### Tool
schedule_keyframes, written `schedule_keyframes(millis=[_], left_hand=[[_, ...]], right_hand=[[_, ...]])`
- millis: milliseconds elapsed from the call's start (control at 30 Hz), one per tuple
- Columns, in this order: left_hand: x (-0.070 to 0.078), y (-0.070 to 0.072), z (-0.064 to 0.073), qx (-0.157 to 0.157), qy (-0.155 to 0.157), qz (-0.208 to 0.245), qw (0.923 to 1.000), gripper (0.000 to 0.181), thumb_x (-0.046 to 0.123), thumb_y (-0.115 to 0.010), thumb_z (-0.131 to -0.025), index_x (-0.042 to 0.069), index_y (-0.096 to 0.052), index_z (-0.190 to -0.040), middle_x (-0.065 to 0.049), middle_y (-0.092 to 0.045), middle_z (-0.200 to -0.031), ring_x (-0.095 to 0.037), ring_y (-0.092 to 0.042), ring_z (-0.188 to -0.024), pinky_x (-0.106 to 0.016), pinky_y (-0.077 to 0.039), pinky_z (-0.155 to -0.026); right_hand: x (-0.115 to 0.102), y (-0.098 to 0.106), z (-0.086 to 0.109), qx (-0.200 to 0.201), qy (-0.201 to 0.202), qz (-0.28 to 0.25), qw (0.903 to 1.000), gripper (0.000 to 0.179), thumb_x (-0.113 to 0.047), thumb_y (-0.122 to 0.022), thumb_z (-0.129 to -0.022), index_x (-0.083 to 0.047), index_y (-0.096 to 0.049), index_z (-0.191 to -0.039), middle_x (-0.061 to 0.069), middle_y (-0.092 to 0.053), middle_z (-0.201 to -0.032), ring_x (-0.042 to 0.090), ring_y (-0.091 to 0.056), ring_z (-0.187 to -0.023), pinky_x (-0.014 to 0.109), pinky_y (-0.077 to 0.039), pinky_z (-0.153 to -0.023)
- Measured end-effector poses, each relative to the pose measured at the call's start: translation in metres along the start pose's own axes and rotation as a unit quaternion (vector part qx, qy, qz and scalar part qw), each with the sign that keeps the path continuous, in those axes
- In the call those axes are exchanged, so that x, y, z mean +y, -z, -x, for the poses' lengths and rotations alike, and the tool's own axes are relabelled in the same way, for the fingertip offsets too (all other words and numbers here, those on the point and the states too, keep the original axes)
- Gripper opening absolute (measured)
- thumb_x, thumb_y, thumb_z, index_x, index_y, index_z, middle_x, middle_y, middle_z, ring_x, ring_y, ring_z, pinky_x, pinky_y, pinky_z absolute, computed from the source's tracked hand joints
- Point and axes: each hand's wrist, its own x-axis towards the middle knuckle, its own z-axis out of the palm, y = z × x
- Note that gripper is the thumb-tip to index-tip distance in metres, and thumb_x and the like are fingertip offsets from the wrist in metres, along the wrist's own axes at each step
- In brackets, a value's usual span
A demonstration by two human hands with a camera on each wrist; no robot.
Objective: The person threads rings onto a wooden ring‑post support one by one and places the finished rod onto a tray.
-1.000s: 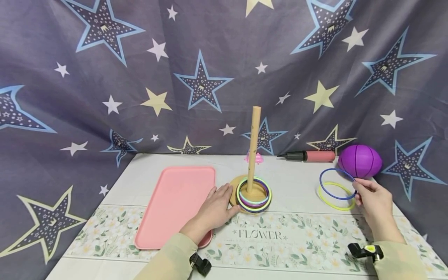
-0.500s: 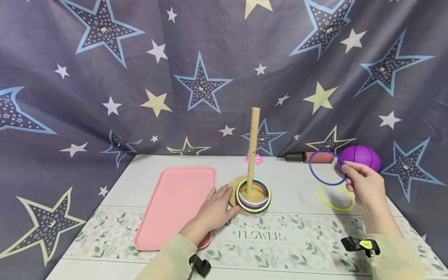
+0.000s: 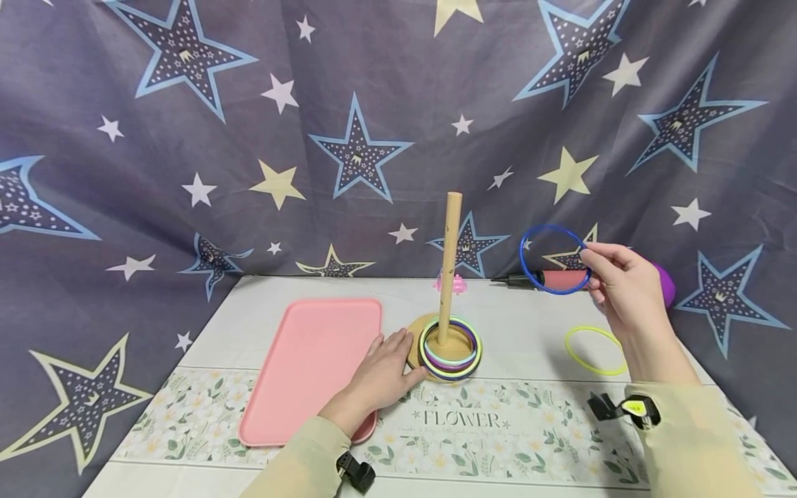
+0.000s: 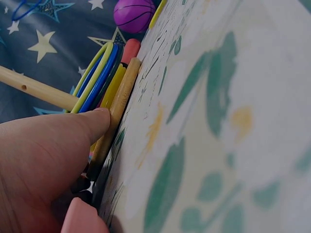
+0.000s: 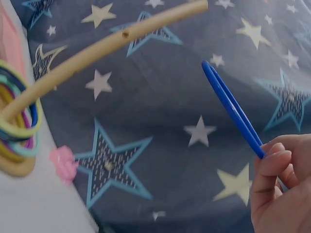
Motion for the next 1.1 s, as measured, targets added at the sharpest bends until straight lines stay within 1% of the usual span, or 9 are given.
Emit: schedule_keyframes(millis=[133, 333, 567, 767, 833, 1000, 1100], left_hand=[[0.0, 0.0, 0.0, 0.003, 0.001, 0.0, 1.0, 0.083, 0.051, -0.063, -0.111, -0.008, -0.041, -0.165, -0.026, -0.038, -0.173, -0.038, -0.034, -0.163, -0.055, -0.015, -0.136], [-0.002, 0.0, -0.001, 0.004, 0.0, -0.001, 1.0, 0.083, 0.05, -0.064, -0.111, -0.008, -0.042, -0.165, -0.026, -0.039, -0.172, -0.038, -0.034, -0.163, -0.056, -0.015, -0.136], [-0.002, -0.001, -0.001, 0.002, -0.002, -0.002, 1.0, 0.083, 0.05, -0.064, -0.11, -0.008, -0.042, -0.165, -0.026, -0.038, -0.173, -0.038, -0.034, -0.163, -0.056, -0.015, -0.136], [-0.003, -0.002, -0.001, 0.003, 0.001, -0.004, 1.0, 0.084, 0.051, -0.064, -0.11, -0.008, -0.041, -0.166, -0.026, -0.038, -0.173, -0.038, -0.034, -0.163, -0.057, -0.014, -0.136], [-0.003, -0.002, -0.001, 0.002, 0.003, -0.004, 1.0, 0.084, 0.051, -0.063, -0.11, -0.007, -0.041, -0.166, -0.025, -0.038, -0.173, -0.038, -0.033, -0.163, -0.056, -0.013, -0.136], [-0.003, -0.003, -0.001, 0.004, 0.002, -0.007, 1.0, 0.083, 0.051, -0.064, -0.11, -0.007, -0.041, -0.166, -0.025, -0.039, -0.173, -0.038, -0.034, -0.163, -0.056, -0.014, -0.136], [-0.003, -0.003, -0.002, 0.003, 0.001, -0.008, 1.0, 0.083, 0.051, -0.064, -0.11, -0.007, -0.041, -0.166, -0.025, -0.038, -0.173, -0.038, -0.034, -0.163, -0.056, -0.014, -0.136]], right_hand=[[-0.009, -0.022, -0.004, -0.017, 0.016, 0.001, 0.9997, 0.012, -0.005, -0.085, -0.098, -0.007, -0.084, -0.11, 0.003, -0.068, -0.081, 0.008, -0.057, -0.051, 0.017, -0.047, -0.041], [-0.019, -0.054, -0.006, -0.044, 0.046, -0.021, 0.9977, 0.015, 0.0, -0.083, -0.098, 0.0, -0.082, -0.113, 0.004, -0.068, -0.079, 0.008, -0.057, -0.052, 0.016, -0.048, -0.044], [-0.027, -0.086, -0.007, -0.055, 0.059, -0.032, 0.9962, 0.013, 0.001, -0.081, -0.099, -0.001, -0.081, -0.112, 0.004, -0.066, -0.078, 0.007, -0.055, -0.052, 0.014, -0.045, -0.043], [-0.025, -0.11, -0.008, -0.065, 0.063, -0.033, 0.9953, 0.013, 0.001, -0.079, -0.101, 0.002, -0.079, -0.113, 0.004, -0.065, -0.079, 0.007, -0.054, -0.051, 0.014, -0.043, -0.042], [-0.023, -0.116, -0.009, -0.069, 0.064, -0.027, 0.9952, 0.011, 0.0, -0.079, -0.101, 0.001, -0.08, -0.112, 0.004, -0.065, -0.079, 0.006, -0.054, -0.052, 0.014, -0.043, -0.043], [-0.015, -0.126, -0.01, -0.066, 0.055, -0.009, 0.9963, 0.009, -0.001, -0.078, -0.102, -0.004, -0.081, -0.11, 0.004, -0.065, -0.081, 0.005, -0.055, -0.054, 0.013, -0.044, -0.044], [-0.01, -0.129, -0.011, -0.059, 0.046, -0.013, 0.9971, 0.01, 0.0, -0.076, -0.102, -0.002, -0.079, -0.112, 0.003, -0.066, -0.081, 0.005, -0.054, -0.054, 0.013, -0.044, -0.043]])
